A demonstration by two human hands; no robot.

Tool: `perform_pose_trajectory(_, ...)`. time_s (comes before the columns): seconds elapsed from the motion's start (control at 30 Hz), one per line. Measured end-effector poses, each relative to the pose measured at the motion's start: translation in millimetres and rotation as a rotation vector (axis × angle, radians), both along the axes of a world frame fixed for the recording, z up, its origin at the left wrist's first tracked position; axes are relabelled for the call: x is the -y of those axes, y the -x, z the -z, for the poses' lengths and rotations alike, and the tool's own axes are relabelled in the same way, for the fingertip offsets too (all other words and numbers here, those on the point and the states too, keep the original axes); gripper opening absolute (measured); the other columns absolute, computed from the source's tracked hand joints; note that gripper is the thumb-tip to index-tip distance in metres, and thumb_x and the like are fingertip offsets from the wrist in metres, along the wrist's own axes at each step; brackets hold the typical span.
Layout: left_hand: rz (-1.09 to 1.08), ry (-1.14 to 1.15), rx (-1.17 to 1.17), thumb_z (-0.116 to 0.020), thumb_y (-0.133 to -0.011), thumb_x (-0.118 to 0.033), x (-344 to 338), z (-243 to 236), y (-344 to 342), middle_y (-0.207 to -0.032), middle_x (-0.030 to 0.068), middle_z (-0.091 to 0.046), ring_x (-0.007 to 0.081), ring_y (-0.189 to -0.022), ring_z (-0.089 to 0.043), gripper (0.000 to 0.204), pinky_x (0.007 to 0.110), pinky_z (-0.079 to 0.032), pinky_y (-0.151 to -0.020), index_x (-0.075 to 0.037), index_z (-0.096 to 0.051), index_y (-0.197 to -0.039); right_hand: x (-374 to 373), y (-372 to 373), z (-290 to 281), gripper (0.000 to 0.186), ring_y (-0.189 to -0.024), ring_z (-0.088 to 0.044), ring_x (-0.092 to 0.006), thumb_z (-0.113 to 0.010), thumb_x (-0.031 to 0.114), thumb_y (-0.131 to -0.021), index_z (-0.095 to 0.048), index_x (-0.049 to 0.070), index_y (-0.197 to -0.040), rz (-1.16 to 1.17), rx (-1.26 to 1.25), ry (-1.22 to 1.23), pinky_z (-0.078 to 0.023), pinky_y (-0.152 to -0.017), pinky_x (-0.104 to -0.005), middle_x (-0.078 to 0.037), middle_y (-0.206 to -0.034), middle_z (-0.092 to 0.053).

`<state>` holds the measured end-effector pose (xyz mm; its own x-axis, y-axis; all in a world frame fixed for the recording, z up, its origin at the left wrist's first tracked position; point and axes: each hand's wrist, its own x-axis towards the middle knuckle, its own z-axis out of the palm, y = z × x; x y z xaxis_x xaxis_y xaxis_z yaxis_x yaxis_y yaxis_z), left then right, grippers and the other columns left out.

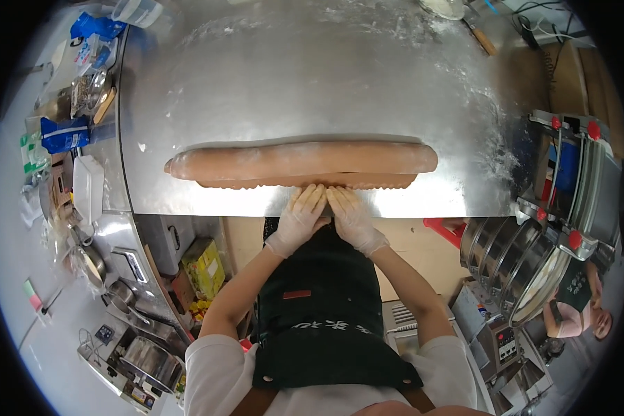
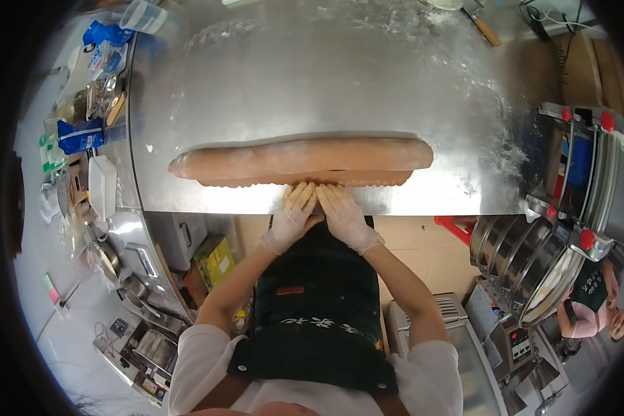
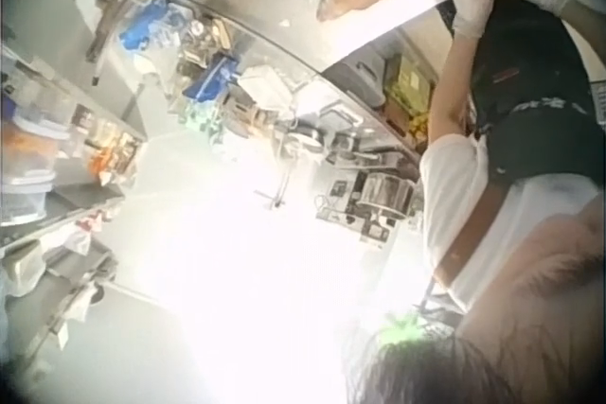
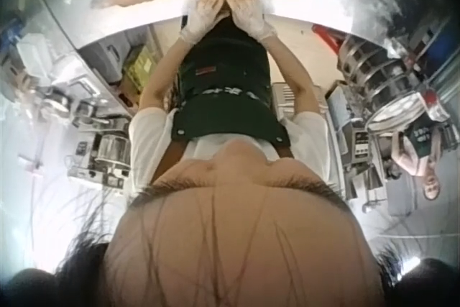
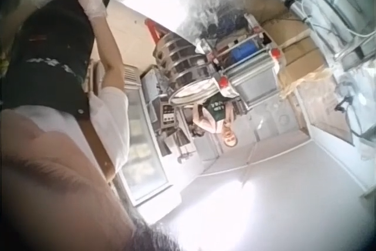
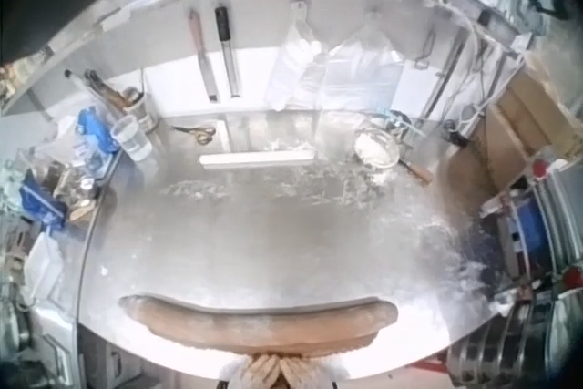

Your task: The person rolls a long piece of dough on a metal table, applying pressure with both hands to lengthen it. They then pinch a seam along the length of the dough, sprinkle flour on the surface, and continue rolling the dough into a thin cylinder.

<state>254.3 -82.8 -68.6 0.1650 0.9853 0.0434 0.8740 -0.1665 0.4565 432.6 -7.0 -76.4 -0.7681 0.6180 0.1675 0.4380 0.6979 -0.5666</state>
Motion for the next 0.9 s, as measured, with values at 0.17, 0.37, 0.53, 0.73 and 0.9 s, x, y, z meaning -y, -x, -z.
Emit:
perform_pose_trajectory(0.17,0.115,-0.022,-0.024,-0.072,-0.085,-0.037,12,17,15,-0.137,0.0128,-0.057,0.0286,-0.132,-0.051,0.064,0.045,-0.039,-0.116,-0.003,-0.056,-0.137,4,11,6,0.049,-0.120,-0.058,-0.0385,-0.059,0.005,-0.084,-0.054,-0.005,-0.132,-0.067,0.108,0.029,-0.046,-0.107,-0.0480,-0.024,-0.128,-0.061)
perform_pose_trajectory(0.37,0.063,0.008,0.130,-0.076,-0.082,-0.035,4,0,23,-0.134,0.0127,-0.057,0.0297,-0.129,-0.053,0.064,0.046,-0.040,-0.115,-0.002,-0.056,-0.134,10,23,4,0.050,-0.118,-0.059,-0.0390,-0.057,-0.002,-0.082,-0.053,-0.005,-0.132,0.084,-0.052,0.053,-0.045,-0.107,-0.0475,-0.023,-0.127,-0.062)
perform_pose_trajectory(0.53,0.029,0.026,0.042,-0.076,-0.080,-0.034,6,-7,52,-0.134,0.0144,-0.057,0.0312,-0.129,-0.053,0.066,0.046,-0.039,-0.116,-0.001,-0.056,-0.133,22,57,1,0.052,-0.120,-0.058,-0.0389,-0.060,0.005,-0.084,-0.051,-0.004,-0.134,0.016,0.043,0.037,-0.047,-0.107,-0.0471,-0.023,-0.131,-0.059)
perform_pose_trajectory(0.73,0.082,0.039,0.124,-0.076,-0.082,-0.037,11,9,55,-0.132,0.0171,-0.057,0.0352,-0.126,-0.054,0.066,0.047,-0.043,-0.113,0.001,-0.057,-0.133,19,54,10,0.051,-0.121,-0.058,-0.0388,-0.059,0.003,-0.084,-0.051,-0.004,-0.133,-0.020,0.010,0.018,-0.047,-0.107,-0.0476,-0.023,-0.131,-0.059)
perform_pose_trajectory(0.9,0.039,0.027,0.092,-0.079,-0.080,-0.035,18,-2,79,-0.131,0.0176,-0.058,0.0364,-0.127,-0.054,0.064,0.049,-0.042,-0.112,-0.001,-0.060,-0.130,27,76,0,0.051,-0.121,-0.058,-0.0394,-0.058,0.002,-0.084,-0.051,-0.005,-0.134,-0.009,0.064,0.119,-0.046,-0.108,-0.0484,-0.024,-0.130,-0.060)
